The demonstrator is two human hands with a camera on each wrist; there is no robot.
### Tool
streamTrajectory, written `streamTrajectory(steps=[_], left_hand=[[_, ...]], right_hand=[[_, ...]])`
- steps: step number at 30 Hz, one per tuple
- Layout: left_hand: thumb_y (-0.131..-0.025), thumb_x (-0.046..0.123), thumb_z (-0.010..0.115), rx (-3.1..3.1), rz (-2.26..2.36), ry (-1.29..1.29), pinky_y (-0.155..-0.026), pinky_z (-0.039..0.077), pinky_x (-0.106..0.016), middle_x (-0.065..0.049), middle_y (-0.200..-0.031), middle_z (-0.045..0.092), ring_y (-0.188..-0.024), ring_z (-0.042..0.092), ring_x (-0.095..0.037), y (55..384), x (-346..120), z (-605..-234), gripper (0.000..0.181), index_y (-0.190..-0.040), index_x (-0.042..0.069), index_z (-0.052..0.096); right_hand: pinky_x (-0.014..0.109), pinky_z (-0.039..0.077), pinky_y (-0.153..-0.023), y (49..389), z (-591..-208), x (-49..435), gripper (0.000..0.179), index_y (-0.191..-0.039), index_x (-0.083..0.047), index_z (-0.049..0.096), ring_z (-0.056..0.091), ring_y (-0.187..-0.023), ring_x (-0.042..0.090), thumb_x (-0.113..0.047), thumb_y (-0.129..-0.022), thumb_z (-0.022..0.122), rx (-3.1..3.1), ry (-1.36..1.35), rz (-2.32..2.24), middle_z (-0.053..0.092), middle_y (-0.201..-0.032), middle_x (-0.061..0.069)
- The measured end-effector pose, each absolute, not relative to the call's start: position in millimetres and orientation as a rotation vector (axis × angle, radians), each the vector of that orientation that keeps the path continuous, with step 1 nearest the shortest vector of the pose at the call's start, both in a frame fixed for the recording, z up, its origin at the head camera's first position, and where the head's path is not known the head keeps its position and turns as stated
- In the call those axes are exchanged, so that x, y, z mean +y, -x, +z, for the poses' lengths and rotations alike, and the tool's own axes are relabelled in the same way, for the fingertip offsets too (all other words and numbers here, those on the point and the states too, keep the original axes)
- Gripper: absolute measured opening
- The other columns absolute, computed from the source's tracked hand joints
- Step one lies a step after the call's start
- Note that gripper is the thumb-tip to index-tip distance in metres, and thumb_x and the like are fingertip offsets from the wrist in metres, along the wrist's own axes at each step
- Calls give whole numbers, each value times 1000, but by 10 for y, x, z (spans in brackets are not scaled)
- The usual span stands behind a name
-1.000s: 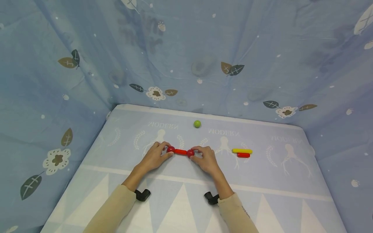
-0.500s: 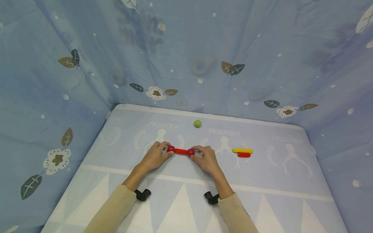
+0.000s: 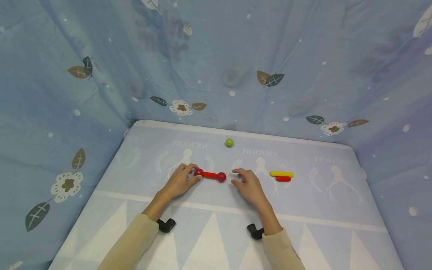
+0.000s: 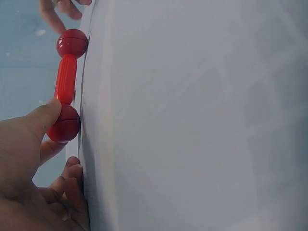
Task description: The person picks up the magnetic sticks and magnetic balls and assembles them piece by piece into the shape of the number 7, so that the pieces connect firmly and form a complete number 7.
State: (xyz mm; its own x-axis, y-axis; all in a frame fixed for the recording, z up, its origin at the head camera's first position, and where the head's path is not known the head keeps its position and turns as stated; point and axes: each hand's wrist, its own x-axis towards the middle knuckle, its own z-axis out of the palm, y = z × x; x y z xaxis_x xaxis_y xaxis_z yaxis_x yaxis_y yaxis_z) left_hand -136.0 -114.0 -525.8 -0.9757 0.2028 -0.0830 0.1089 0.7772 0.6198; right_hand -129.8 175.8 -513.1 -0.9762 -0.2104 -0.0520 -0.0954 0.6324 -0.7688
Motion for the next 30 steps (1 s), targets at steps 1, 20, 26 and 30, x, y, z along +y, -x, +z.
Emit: streamTrajectory(steps=[1,20,26,30], left_hand=[[-95,44,67,2825,973,-251,-71,42,-34,-6,-102,49,-86,46,-20,1362,-1138,-5260,44,-131,19,58],[-95,42,68,2819,974,-238,-70,41,-34,-6,-101,49,-85,45,-20,1342,-1120,-5257,44,-131,19,58],[-96,42,68,2824,982,-240,-70,42,-34,-6,-101,49,-85,45,-20,1349,-1126,-5268,43,-131,20,58],[-96,43,67,2832,975,-246,-70,42,-34,-6,-101,49,-84,45,-20,1354,-1133,-5278,43,-130,20,58]], right_hand=[[37,47,-77,1283,-5128,1808,38,-129,-10,66,55,-91,25,-15,-92,74,2725,254,-1270,63,-112,14],[45,43,-77,1065,-5094,2805,28,-121,0,69,56,-94,33,-13,-95,70,3018,129,-1180,63,-111,23],[42,41,-70,1070,-5070,3037,28,-120,3,67,52,-91,37,-12,-96,67,3058,-7,-1154,61,-111,30],[40,42,-69,1102,-5098,3124,30,-122,3,66,53,-90,37,-13,-98,66,3054,-78,-1132,60,-116,33]])
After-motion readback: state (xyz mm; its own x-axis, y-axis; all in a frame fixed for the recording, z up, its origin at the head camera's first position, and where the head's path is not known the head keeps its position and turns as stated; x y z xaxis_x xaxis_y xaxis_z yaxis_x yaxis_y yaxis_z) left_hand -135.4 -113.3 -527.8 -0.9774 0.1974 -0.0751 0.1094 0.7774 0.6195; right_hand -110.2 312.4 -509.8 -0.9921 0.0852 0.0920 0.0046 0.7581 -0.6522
